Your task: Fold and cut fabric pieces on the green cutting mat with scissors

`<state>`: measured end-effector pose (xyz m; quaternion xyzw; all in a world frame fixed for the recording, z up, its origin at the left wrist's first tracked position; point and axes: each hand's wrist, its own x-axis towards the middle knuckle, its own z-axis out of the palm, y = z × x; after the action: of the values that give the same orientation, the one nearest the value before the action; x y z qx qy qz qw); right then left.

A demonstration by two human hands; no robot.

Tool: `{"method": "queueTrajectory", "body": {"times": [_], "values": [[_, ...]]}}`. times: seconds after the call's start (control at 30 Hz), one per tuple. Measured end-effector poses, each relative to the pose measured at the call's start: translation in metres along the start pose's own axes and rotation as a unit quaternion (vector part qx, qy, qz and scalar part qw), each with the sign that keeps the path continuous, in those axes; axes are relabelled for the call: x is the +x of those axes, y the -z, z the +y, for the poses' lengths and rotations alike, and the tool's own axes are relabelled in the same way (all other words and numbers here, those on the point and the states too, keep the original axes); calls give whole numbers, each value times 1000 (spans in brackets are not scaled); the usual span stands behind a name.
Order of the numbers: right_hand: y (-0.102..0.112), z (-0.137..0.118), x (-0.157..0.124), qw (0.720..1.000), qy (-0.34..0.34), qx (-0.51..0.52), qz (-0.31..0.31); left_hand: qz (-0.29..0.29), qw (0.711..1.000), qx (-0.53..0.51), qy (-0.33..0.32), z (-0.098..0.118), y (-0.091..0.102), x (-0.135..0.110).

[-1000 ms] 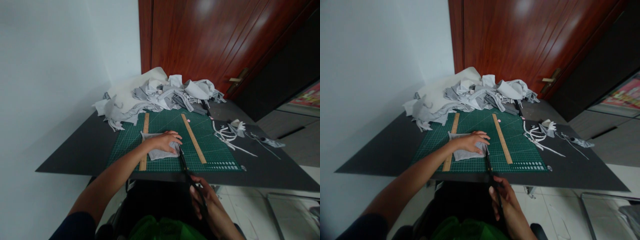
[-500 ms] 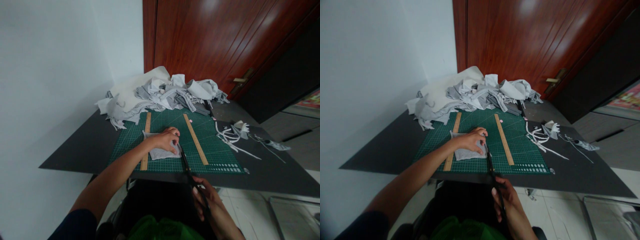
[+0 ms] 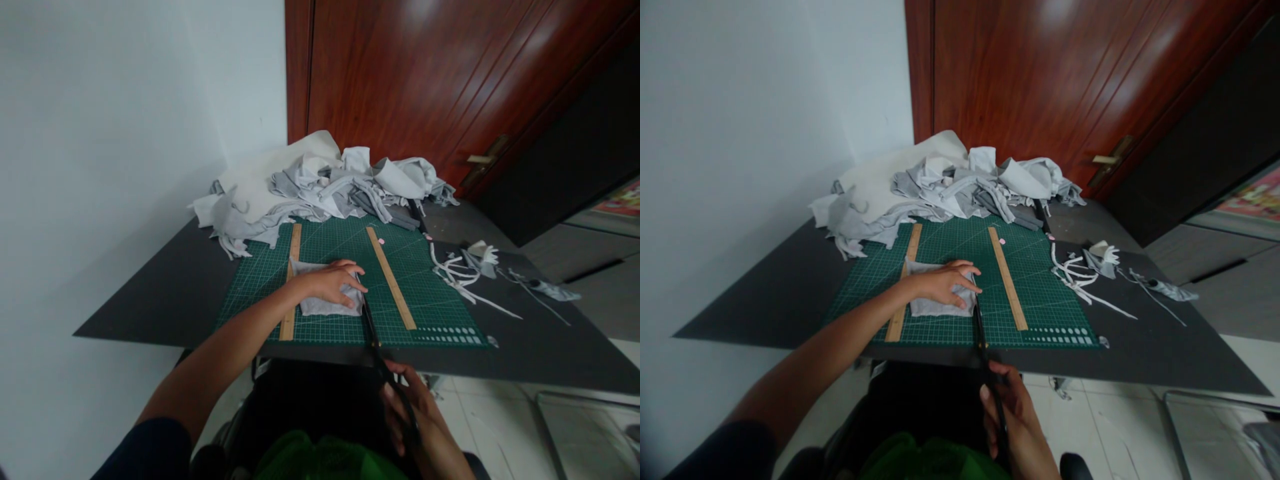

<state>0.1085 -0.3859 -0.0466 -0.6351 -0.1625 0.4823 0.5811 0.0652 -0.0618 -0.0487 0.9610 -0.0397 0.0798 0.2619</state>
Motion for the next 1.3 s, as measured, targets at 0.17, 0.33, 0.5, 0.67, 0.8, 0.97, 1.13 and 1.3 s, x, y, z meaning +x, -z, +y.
{"method": "queueTrajectory", "body": {"times": [0.17,0.33,0.5,0.67,0.8,0.97,1.13,1.3], "values": [[2,2,4,999,7,-33,-11,-23,999,25,17,6,2,0],[0,-5,9,999,10,-47,-20,-17,999,22,21,8,4,0],[-3,-4,9,999,16,-39,-12,-19,999,23,20,6,3,0],[-6,-3,4,999,14,-39,-16,-12,999,17,26,7,2,1],[-7,-4,0,998,25,-52,-12,-12,1000,14,24,8,1,2],[-7,-2,0,998,21,-57,-16,-13,999,16,24,8,2,1],[-7,0,2,998,10,-57,-32,-10,999,28,20,9,3,1],[-7,1,3,998,14,-55,-23,-9,999,30,19,7,1,2]]}}
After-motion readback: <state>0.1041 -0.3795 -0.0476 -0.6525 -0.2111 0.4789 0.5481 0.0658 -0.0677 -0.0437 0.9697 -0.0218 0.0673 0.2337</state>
